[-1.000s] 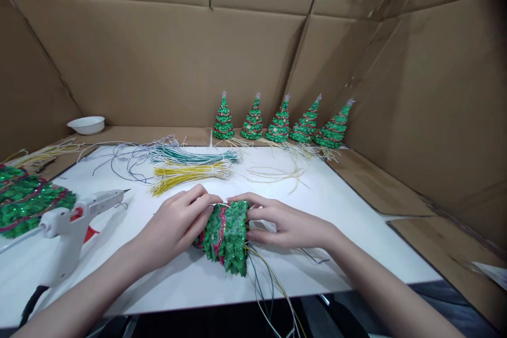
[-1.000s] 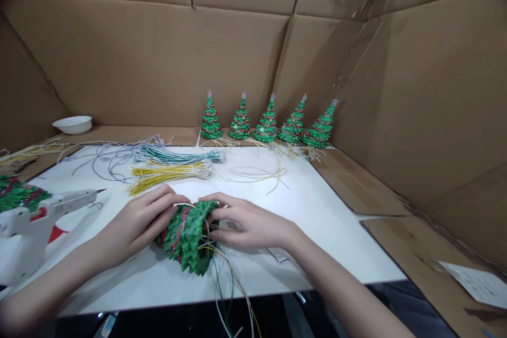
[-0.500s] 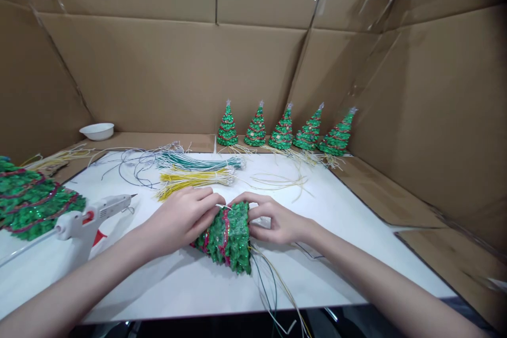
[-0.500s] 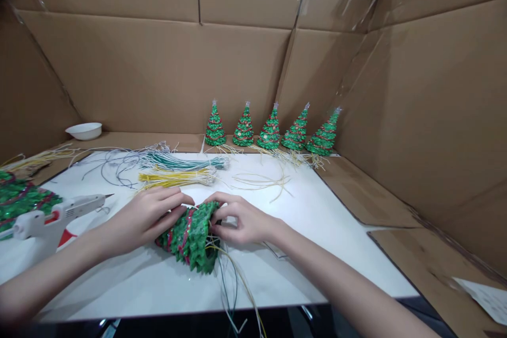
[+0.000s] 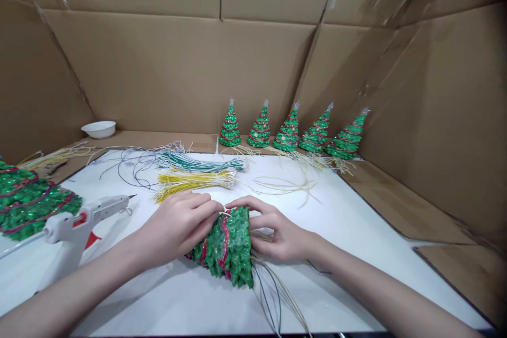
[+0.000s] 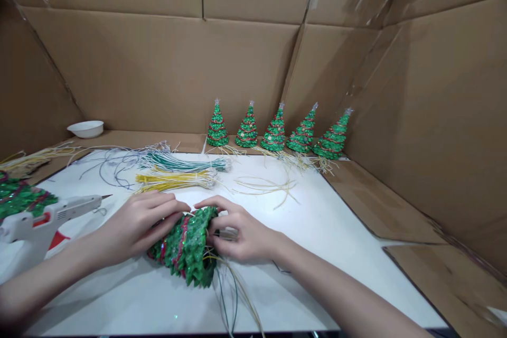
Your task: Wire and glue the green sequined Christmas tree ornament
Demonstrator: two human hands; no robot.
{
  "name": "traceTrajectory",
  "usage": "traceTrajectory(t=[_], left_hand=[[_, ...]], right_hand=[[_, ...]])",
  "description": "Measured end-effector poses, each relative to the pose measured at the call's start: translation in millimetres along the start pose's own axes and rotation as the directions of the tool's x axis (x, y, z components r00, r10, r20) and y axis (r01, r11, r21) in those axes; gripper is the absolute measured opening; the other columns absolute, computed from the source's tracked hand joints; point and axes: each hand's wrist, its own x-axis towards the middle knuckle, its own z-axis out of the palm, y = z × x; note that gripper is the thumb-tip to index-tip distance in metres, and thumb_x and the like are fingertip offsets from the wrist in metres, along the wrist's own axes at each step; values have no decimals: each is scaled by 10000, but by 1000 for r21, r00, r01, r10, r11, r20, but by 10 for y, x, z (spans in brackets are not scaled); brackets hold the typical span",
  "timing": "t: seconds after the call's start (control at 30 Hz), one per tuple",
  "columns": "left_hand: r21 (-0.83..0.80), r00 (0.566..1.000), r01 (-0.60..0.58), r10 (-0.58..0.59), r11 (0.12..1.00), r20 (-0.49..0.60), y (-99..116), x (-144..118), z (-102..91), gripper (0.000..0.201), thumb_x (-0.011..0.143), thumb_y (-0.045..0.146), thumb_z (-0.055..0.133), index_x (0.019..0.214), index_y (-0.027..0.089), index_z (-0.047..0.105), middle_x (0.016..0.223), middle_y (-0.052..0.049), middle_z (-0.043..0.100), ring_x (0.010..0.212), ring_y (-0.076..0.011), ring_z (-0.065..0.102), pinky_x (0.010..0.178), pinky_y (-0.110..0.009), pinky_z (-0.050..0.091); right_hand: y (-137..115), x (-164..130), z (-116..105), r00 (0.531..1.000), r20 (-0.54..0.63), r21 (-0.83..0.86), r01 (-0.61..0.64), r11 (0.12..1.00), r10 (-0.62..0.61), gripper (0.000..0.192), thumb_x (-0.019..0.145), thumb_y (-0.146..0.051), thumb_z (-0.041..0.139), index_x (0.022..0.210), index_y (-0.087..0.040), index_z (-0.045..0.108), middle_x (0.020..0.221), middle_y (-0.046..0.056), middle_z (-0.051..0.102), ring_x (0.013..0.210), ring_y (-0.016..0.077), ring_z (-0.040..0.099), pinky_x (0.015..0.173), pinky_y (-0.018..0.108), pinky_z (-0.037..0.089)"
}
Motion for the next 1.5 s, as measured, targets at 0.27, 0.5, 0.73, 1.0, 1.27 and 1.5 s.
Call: traceTrajectory(t=[0.27,0.5,0.73,1.0,1.27,1.5], left_hand=[[-18,999,40,-40,999,-17,28,-33,-56,202,1009,195,399,1038,180,599,824,-23,649,721,-171,600,637,-276,393],[-189,974,224,-214,956,71,19,-14,-274,217,1013,244,409,1082,221,613,927,4,710,764,-128,653,659,-215,448],[-159,939,341,-329,926,99,-69,-79,-428,278,1009,376,418,1061,243,655,990,-5,733,829,-164,673,695,-238,485],[-104,929,370,-368,923,38,-237,-155,-515,320,993,436,429,1014,224,669,987,-23,725,821,-177,654,687,-261,478],[-105,899,438,-438,893,28,-270,-240,-548,310,979,435,430,1029,243,669,833,1,690,712,-150,608,630,-235,445],[-100,903,430,-430,897,19,-300,-260,-522,281,976,379,416,994,231,654,755,7,659,657,-137,583,614,-223,432]], right_hand=[[-24,-42,-19,993,-1,123,-118,985,119,100,892,-189,593,888,-170,691,1255,129,540,1150,226,568,995,422,453],[-44,-36,-45,980,33,182,-197,963,195,143,922,-219,570,810,-179,648,1217,98,547,1143,215,561,1017,423,436],[-41,-44,-131,972,52,167,-235,957,229,223,950,-268,548,748,-178,584,1205,87,550,1120,205,560,999,419,431],[-22,-49,-241,971,102,144,-231,962,218,269,971,-340,521,765,-177,581,1157,94,553,1165,202,532,1018,399,399],[-45,-42,-323,952,206,132,-255,958,225,344,989,-448,468,824,-182,611,1199,93,546,1119,193,549,1008,402,421],[-101,-28,-354,936,245,130,-291,948,254,419,997,-473,436,759,-172,604,1227,94,524,1107,190,558,1003,397,438]])
